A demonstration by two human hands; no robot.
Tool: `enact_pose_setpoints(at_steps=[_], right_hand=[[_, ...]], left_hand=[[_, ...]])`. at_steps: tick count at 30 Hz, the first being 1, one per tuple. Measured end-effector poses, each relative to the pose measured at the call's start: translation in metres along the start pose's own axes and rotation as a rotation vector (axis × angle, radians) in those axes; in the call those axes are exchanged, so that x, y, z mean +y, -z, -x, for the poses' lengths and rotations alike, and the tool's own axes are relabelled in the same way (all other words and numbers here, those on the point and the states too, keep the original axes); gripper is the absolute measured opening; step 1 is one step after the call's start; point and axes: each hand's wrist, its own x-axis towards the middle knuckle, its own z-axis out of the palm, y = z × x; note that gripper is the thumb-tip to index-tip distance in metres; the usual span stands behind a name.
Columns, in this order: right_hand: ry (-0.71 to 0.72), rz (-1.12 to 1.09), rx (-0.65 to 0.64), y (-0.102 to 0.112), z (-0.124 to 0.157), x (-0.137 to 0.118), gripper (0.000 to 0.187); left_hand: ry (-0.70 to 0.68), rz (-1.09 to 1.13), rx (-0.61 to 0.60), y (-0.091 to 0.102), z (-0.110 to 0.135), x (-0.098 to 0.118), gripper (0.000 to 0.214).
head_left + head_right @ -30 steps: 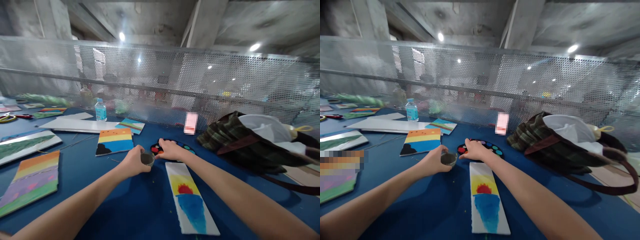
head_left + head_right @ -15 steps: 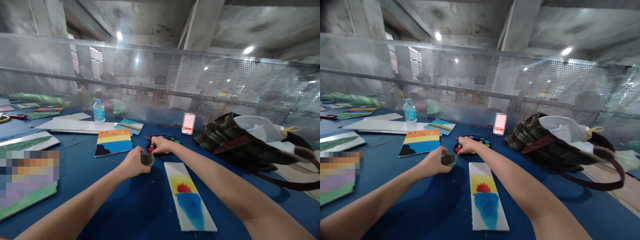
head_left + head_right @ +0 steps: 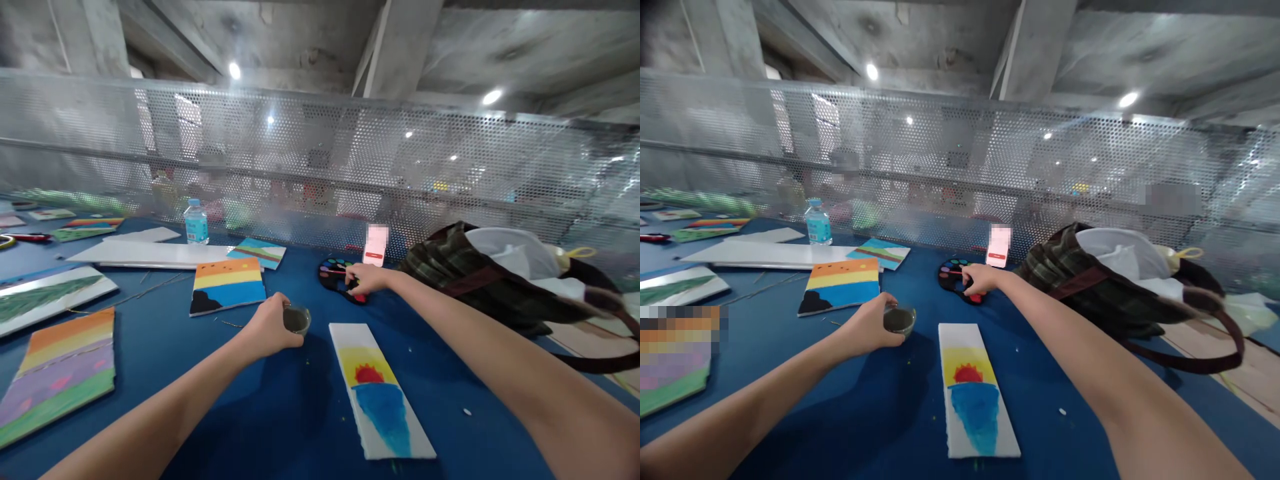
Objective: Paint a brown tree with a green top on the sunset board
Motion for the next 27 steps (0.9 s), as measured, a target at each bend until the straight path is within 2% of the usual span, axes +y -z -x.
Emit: enact_pose_setpoints(at_steps=[5,9,13,20,24,27], right_hand=[[-0.092,-0.032,0.162,-0.022,-0.005,-0.009,0.027],[-0.132,-0.051,0.221,-0.042,-0.012,-0.027,0.027],[-0.116,-0.083,0.266,-0.049,-0.009,-0.032,0.027],[-0.008,-0.179,0.301,-0.048,0.025,-0.022,0.018],[0.051,-0.234,0.313,-0.048,0.051,-0.007,0.029],[0.036,-0.264,0.356,-0.050,0.062,0.010,0.029]], left_hand=[[-0.017,-0.001,0.006,-0.001,-0.001,-0.001,0.029],[-0.022,-0.006,0.011,-0.003,0.000,-0.002,0.028],[-0.022,-0.005,0.004,-0.004,-0.001,-0.003,0.028],[-0.073,0.012,-0.020,-0.006,0.000,-0.002,0.033],[-0.080,0.025,-0.049,-0.007,0.001,-0.002,0.036],[-0.096,0.038,-0.054,-0.010,0.000,-0.003,0.039]])
